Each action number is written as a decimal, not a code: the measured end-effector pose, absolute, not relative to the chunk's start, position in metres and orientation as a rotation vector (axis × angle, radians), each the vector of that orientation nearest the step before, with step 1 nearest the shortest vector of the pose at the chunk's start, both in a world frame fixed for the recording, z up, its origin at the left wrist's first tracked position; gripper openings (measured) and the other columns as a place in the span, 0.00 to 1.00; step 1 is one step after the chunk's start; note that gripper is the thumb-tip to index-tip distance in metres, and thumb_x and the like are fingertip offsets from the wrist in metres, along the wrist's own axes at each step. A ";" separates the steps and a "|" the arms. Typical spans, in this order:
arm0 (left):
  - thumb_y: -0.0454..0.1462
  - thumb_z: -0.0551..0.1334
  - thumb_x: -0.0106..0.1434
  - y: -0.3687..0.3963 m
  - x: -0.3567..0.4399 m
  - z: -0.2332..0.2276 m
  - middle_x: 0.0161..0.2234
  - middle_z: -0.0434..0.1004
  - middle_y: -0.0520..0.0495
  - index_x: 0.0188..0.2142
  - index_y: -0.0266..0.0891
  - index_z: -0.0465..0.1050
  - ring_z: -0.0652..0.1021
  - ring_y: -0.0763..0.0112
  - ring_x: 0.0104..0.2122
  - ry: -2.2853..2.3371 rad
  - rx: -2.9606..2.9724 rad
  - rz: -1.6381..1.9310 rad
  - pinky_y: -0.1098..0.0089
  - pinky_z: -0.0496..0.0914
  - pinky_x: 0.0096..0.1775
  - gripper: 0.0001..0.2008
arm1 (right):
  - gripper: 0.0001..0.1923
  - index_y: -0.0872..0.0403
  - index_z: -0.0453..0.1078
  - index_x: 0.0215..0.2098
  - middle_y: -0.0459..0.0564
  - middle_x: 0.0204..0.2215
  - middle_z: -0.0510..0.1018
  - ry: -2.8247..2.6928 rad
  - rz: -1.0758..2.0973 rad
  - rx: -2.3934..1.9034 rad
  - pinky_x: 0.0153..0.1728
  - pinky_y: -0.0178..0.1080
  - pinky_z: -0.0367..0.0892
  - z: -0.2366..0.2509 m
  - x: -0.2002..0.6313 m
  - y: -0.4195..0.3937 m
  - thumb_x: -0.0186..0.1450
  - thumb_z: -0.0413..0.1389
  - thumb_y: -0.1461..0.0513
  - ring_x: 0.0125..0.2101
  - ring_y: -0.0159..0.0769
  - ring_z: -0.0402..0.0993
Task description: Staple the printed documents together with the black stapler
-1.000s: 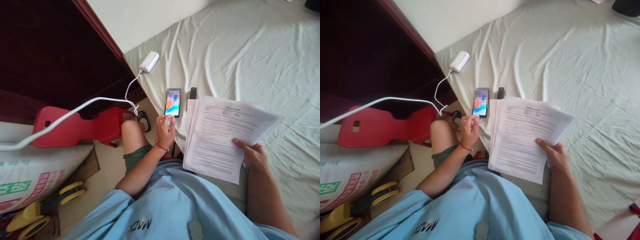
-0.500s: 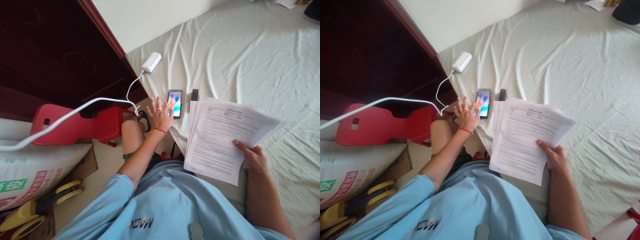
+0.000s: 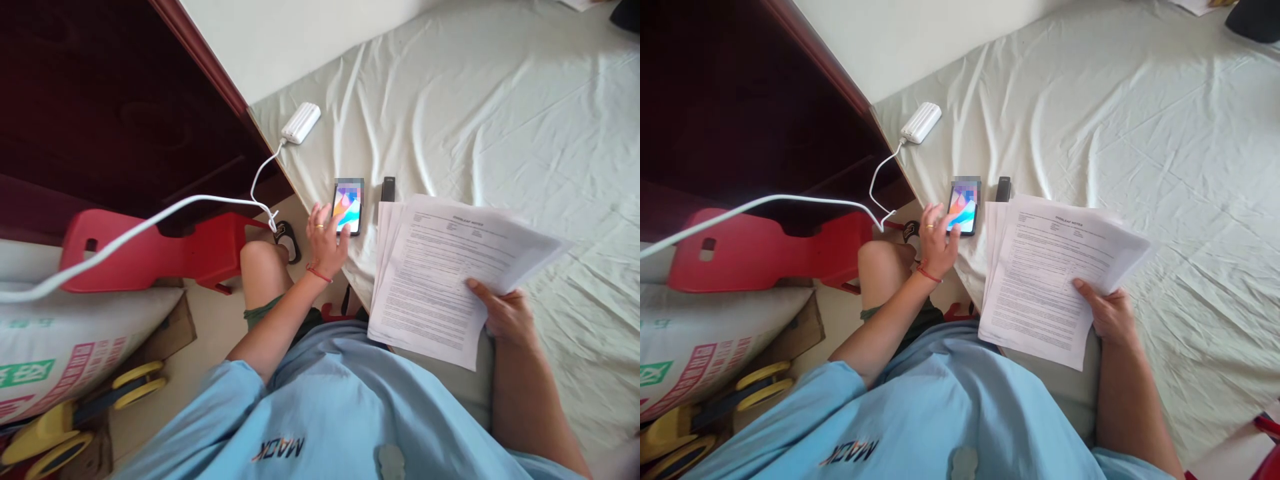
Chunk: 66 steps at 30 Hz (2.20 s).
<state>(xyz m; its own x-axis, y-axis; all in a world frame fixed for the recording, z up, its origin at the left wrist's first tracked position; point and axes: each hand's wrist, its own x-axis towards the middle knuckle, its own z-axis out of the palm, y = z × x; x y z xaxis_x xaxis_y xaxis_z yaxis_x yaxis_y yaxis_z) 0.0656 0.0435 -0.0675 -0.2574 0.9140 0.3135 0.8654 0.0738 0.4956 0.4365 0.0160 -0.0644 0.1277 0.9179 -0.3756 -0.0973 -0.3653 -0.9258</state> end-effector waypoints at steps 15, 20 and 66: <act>0.50 0.57 0.75 0.050 0.046 -0.080 0.78 0.54 0.40 0.62 0.50 0.78 0.49 0.42 0.78 2.399 1.797 0.719 0.30 0.46 0.71 0.22 | 0.17 0.44 0.83 0.45 0.47 0.45 0.89 -0.931 1.380 -1.447 0.44 0.53 0.88 -0.070 0.441 0.016 0.58 0.75 0.56 0.48 0.55 0.87; 0.50 0.57 0.75 0.050 0.048 -0.077 0.78 0.51 0.41 0.63 0.52 0.77 0.47 0.40 0.78 2.403 1.817 0.677 0.25 0.42 0.70 0.22 | 0.16 0.44 0.83 0.45 0.47 0.44 0.89 -0.951 1.385 -1.439 0.42 0.54 0.88 -0.068 0.439 0.016 0.58 0.75 0.55 0.46 0.55 0.87; 0.54 0.59 0.72 0.054 0.068 -0.066 0.79 0.48 0.34 0.74 0.45 0.62 0.47 0.39 0.78 2.467 1.741 0.588 0.29 0.47 0.71 0.36 | 0.21 0.47 0.82 0.39 0.49 0.42 0.88 -0.819 1.417 -1.465 0.41 0.53 0.87 -0.066 0.438 0.018 0.49 0.79 0.54 0.43 0.54 0.87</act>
